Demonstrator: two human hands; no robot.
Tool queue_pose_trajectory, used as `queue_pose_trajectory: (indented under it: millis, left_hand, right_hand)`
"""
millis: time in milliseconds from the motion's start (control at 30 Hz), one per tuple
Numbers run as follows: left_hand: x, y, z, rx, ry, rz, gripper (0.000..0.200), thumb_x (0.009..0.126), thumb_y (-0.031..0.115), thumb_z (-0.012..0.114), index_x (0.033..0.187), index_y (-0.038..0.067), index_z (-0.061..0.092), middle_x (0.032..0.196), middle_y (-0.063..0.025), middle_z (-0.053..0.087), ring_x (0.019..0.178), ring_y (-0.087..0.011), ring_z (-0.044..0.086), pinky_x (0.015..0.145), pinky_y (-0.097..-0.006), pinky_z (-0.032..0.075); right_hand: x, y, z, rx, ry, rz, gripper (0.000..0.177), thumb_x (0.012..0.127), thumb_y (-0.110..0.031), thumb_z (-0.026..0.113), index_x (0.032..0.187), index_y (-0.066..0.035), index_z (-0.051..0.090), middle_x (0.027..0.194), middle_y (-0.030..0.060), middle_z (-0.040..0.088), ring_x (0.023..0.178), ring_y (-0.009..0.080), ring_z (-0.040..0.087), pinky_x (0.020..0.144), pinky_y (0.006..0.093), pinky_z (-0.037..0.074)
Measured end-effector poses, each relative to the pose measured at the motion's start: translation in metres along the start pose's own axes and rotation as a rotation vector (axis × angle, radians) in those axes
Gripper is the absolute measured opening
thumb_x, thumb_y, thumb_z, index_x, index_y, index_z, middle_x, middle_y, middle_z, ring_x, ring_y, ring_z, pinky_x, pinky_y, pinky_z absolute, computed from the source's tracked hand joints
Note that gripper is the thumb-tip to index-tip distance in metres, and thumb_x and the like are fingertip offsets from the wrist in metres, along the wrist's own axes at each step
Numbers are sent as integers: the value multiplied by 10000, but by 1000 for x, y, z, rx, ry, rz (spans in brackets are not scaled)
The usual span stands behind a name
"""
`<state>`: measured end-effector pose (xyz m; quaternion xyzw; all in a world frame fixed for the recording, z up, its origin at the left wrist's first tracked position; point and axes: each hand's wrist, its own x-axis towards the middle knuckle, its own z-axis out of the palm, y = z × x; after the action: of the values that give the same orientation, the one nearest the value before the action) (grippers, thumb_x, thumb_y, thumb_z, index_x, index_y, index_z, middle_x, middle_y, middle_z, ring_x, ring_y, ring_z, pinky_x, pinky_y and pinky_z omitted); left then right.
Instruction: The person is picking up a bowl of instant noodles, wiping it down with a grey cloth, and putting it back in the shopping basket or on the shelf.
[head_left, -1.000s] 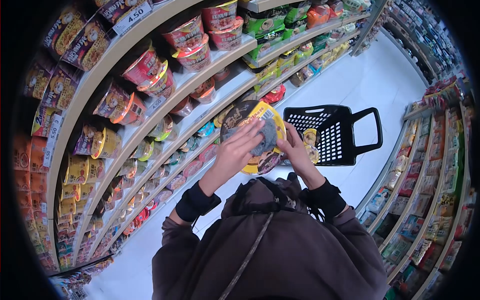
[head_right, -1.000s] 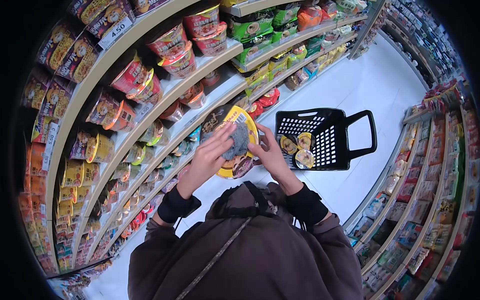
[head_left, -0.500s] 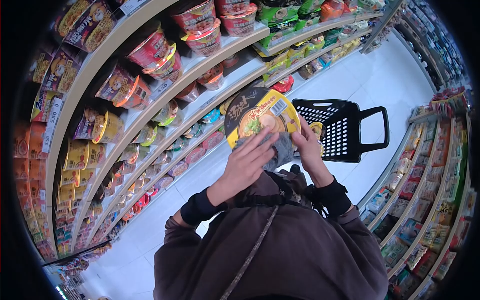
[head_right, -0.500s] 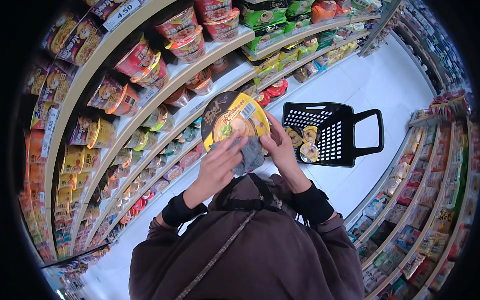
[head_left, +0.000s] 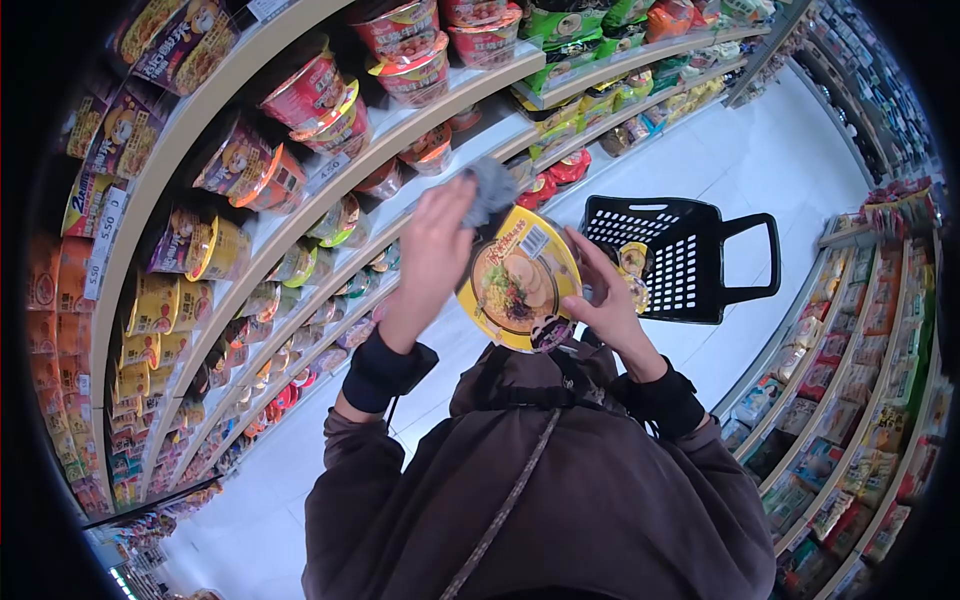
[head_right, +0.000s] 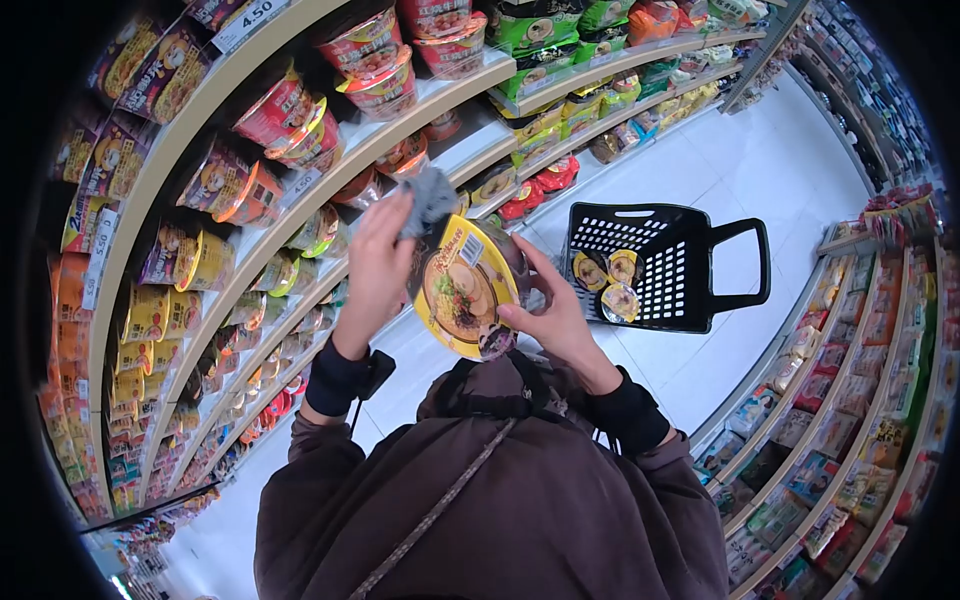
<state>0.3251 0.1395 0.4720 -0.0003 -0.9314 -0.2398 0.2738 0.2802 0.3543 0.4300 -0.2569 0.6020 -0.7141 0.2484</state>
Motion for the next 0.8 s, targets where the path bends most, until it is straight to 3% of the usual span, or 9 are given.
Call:
queue_pose_trajectory:
  millis: [33, 100, 200, 267, 333, 533, 600, 633, 800]
  left_hand:
    - [0, -13, -2, -1, 0, 6, 403, 601, -45, 510, 1004, -25, 510, 1120, -161, 474, 1063, -298, 431, 842, -345, 377]
    - [2, -34, -5, -96, 42, -219, 414, 640, -42, 478, 1054, -38, 487, 1086, -204, 483, 1024, -318, 457, 844, -342, 374]
    - [-2, -34, -10, -92, 245, -220, 338, 665, -49, 504, 1003, -68, 500, 1025, -192, 529, 969, -300, 507, 841, -305, 377]
    - [-6, -17, -10, -91, 303, -171, 311, 670, -43, 520, 980, -67, 520, 1012, -201, 533, 962, -299, 513, 842, -317, 375]
    - [-8, 2, -9, -110, 205, 77, 398, 594, -53, 505, 992, -45, 506, 1085, -184, 493, 957, -324, 488, 833, -360, 380]
    - [-21, 23, 13, -264, -16, 97, 419, 552, -58, 543, 967, -23, 497, 1145, -92, 469, 1013, -292, 442, 823, -355, 385]
    - [-31, 32, 17, -288, -42, 95, 440, 528, -48, 555, 963, -5, 504, 1160, -81, 457, 1017, -278, 435, 831, -345, 375]
    - [-35, 38, 16, -279, -83, 113, 447, 517, -41, 558, 959, 3, 509, 1169, -73, 450, 1021, -275, 430, 836, -341, 369]
    - [-49, 53, 5, -316, -256, 196, 438, 509, -16, 556, 944, 21, 523, 1187, -53, 436, 1040, -262, 411, 838, -356, 357]
  right_hand:
    - [0, 1, -2, 0, 4, -5, 734, 643, -172, 678, 1260, -79, 292, 1169, 43, 381, 964, 153, 422, 825, 273, 362]
    - [0, 4, -7, 95, -44, -79, 716, 666, -161, 656, 1265, -76, 275, 1160, 69, 391, 978, 156, 424, 839, 277, 356]
    - [-1, -4, -3, 245, 45, 95, 696, 689, -149, 632, 1270, -73, 256, 1160, 103, 386, 1006, 168, 420, 858, 284, 344]
    - [3, 5, -3, 168, 20, 59, 671, 712, -152, 609, 1273, -87, 246, 1135, 120, 394, 995, 166, 429, 821, 266, 371]
    - [6, 2, 2, 194, 85, 148, 658, 721, -174, 604, 1270, -101, 249, 1083, 101, 417, 965, 153, 441, 763, 241, 400]
    - [11, -8, 8, 158, 108, 99, 624, 734, -213, 585, 1253, -110, 254, 1041, 86, 438, 928, 147, 462, 674, 223, 430]
    - [11, -16, 9, 196, 231, 201, 609, 742, -232, 567, 1252, -112, 257, 1056, 83, 446, 945, 140, 460, 669, 223, 431]
    - [12, -17, 8, 178, 268, 209, 589, 750, -230, 549, 1246, -92, 264, 1093, 84, 442, 992, 136, 438, 754, 242, 407]
    - [16, -6, -8, 267, 250, 98, 555, 758, -205, 534, 1226, -44, 283, 1151, 90, 417, 1053, 149, 400, 887, 265, 312]
